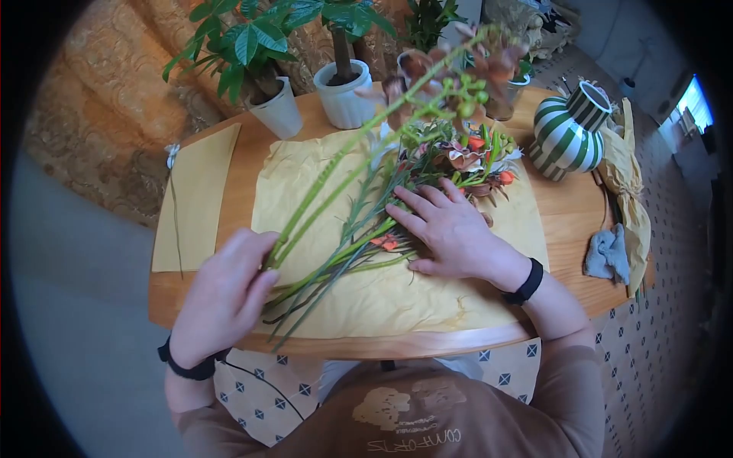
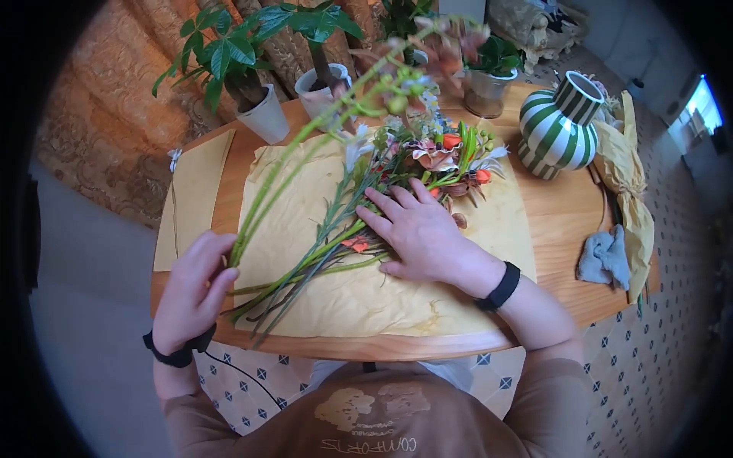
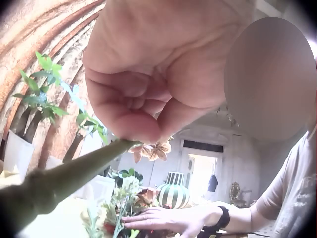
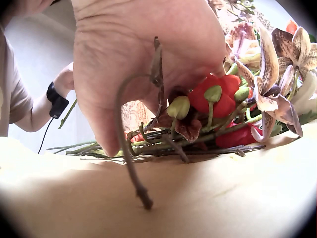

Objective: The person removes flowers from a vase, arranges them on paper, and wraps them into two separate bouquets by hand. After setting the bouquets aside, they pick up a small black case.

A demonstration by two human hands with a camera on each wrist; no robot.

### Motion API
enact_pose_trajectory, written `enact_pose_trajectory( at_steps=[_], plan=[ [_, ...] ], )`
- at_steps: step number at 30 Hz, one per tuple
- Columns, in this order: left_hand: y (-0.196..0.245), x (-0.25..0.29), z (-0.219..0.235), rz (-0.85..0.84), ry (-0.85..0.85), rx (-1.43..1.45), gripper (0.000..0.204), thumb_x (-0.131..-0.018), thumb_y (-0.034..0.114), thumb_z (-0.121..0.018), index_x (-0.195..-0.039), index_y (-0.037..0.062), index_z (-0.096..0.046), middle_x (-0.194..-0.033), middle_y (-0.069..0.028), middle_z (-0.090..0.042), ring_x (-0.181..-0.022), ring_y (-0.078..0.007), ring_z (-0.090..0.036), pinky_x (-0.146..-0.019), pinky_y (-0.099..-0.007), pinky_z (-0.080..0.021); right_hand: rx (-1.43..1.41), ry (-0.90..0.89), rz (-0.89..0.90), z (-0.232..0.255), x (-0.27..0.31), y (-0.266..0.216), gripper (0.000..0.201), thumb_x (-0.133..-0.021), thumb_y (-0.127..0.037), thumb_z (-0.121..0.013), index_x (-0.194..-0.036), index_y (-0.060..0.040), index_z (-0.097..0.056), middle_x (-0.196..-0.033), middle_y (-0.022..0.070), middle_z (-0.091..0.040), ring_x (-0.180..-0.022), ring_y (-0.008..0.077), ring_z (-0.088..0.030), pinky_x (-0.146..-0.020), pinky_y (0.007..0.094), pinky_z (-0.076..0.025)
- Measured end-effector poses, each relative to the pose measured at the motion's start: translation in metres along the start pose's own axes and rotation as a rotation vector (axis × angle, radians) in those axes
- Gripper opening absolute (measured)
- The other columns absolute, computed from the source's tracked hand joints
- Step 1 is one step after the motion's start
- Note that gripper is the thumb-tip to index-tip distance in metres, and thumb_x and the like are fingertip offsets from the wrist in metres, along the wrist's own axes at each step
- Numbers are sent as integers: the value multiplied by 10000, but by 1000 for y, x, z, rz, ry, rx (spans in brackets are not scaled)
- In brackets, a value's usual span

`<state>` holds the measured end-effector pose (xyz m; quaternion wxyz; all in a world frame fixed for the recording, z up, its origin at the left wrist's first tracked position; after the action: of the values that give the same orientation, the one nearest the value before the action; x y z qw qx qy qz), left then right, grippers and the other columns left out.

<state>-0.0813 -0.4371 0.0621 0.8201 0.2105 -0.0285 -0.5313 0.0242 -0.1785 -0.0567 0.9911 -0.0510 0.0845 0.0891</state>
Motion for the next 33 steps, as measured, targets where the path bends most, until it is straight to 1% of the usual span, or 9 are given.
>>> enact_pose_trajectory(
  at_steps=[7, 14, 16, 21, 23, 24, 29, 31, 33],
  plan=[
    [-9, -9, -33, 20, -160, -17, 297, -838, 31, -578, -1127, -3, -519, -899, -166, -518, -821, -342, -550, -718, -390, -449, -7, 9, 10, 1, 0, 1, 813, -697, -385, -740, -1383, -82, -427, -1419, 155, -405, -1246, 331, -415, -1095, 507, -259],
    [-26, -14, -74, 64, -262, -66, 331, -860, 81, -563, -1176, 8, -498, -935, -187, -534, -853, -371, -572, -731, -426, -471, -12, 34, 6, 5, -2, -3, 785, -704, -368, -744, -1375, -96, -439, -1404, 155, -415, -1247, 342, -415, -1097, 518, -260],
    [-33, -15, -85, 84, -307, -87, 339, -868, 91, -554, -1189, 2, -493, -929, -177, -539, -833, -368, -577, -717, -429, -481, 30, 43, -7, 9, -3, -5, 756, -723, -348, -738, -1375, -109, -439, -1386, 154, -426, -1259, 350, -407, -1100, 528, -255],
    [-41, -13, -103, 53, -324, -173, 348, -842, 81, -544, -1170, -24, -494, -905, -163, -550, -799, -347, -590, -690, -414, -495, 32, 88, 41, 28, 2, -22, 626, -708, -320, -736, -1221, -12, -551, -1312, 161, -495, -1247, 346, -436, -1094, 534, -262],
    [-47, -6, -104, 87, -320, -236, 340, -830, 71, -535, -1153, -28, -499, -894, -157, -551, -786, -337, -594, -673, -403, -500, 30, 137, 76, 39, -1, -33, 643, -708, -324, -738, -1240, -21, -540, -1343, 159, -473, -1273, 345, -414, -1100, 533, -253],
    [-43, -9, -108, 19, -276, -244, 312, -817, 63, -526, -1114, -31, -508, -880, -147, -550, -773, -318, -596, -650, -384, -504, 48, 184, 59, 45, -1, -34, 661, -707, -328, -740, -1259, -31, -529, -1374, 158, -451, -1299, 344, -392, -1106, 533, -244],
    [-38, -3, -120, -37, -169, -344, 222, -799, 53, -511, -1007, -21, -525, -845, -117, -540, -735, -257, -595, -594, -331, -508, 93, 58, -43, 26, -8, -21, 849, -677, -463, -740, -1366, -65, -446, -1469, 143, -345, -1403, 327, -240, -1143, 537, -150],
    [-34, -2, -118, -111, -75, -360, 206, -798, 61, -519, -987, -21, -523, -831, -106, -531, -723, -229, -591, -588, -321, -512, 91, 26, -51, 20, -7, -22, 850, -683, -475, -732, -1368, -62, -443, -1466, 145, -347, -1404, 327, -236, -1143, 537, -147],
    [-35, -1, -118, -85, -124, -385, 220, -799, 62, -522, -1002, -24, -526, -832, -105, -532, -724, -229, -594, -587, -324, -514, 104, -12, -70, 16, -7, -22, 844, -705, -500, -711, -1368, -53, -441, -1454, 153, -360, -1396, 334, -249, -1140, 541, -150]
  ],
)
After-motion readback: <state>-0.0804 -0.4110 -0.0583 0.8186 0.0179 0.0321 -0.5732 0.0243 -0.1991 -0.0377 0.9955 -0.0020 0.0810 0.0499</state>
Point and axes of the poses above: each hand's wrist, its own x-axis away from the middle knuckle, its own z-axis out of the back of the hand, y = z × x, the point moved 2 cm from there along -x, towards the middle knuckle
